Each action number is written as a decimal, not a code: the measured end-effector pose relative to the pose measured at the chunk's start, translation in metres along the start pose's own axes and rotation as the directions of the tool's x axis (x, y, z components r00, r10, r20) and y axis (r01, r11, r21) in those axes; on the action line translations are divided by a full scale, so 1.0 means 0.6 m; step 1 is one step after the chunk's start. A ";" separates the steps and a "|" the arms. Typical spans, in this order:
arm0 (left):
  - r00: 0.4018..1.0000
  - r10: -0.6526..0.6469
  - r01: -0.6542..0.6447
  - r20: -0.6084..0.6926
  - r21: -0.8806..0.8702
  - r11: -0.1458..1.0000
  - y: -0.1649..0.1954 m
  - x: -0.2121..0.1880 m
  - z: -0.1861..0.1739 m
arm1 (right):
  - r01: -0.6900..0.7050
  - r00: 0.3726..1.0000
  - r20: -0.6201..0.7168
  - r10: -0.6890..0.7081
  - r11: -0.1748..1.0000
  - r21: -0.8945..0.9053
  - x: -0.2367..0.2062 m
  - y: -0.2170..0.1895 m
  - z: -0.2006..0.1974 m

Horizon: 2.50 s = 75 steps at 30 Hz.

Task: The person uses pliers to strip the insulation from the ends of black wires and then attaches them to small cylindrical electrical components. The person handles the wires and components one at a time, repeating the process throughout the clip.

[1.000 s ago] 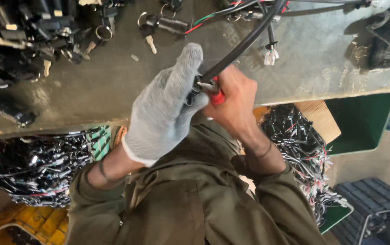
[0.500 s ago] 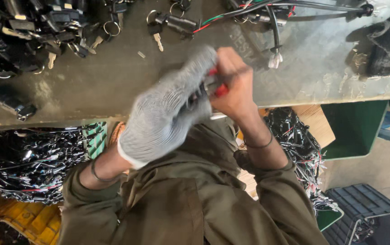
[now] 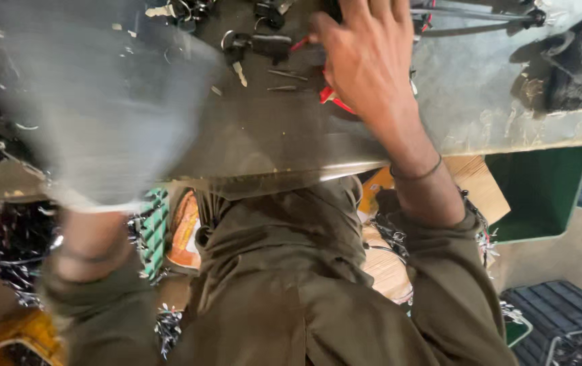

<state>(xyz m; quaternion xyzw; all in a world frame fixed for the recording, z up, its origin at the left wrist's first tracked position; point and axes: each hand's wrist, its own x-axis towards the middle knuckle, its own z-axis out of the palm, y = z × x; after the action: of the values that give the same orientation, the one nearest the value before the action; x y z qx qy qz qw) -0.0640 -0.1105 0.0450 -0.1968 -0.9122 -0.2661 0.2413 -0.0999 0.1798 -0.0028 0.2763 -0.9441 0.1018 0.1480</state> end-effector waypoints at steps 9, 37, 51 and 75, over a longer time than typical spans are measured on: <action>0.921 0.035 0.265 0.389 -0.688 0.676 0.099 0.009 0.122 | -0.054 0.938 -0.329 0.107 0.985 0.167 -0.089 -0.020 -0.044; 0.940 -0.312 0.339 0.141 -0.512 0.789 0.041 -0.138 0.099 | -0.053 0.999 0.022 0.050 0.813 0.580 -0.092 -0.143 -0.035; 0.966 -0.003 0.209 0.260 -0.768 0.606 0.100 -0.086 0.092 | -0.182 0.983 0.122 0.137 0.822 0.539 -0.133 -0.105 0.000; 0.803 0.273 0.504 0.529 -0.849 0.161 0.154 -0.071 0.124 | 0.494 0.527 -0.527 0.667 0.264 0.828 -0.108 -0.005 -0.108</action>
<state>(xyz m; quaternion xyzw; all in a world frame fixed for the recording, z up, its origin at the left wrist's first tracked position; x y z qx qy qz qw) -0.0098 -0.0051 0.0029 -0.2980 -0.5564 -0.7324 -0.2555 -0.0317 0.2273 0.0365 0.1505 -0.4836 0.7765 0.3748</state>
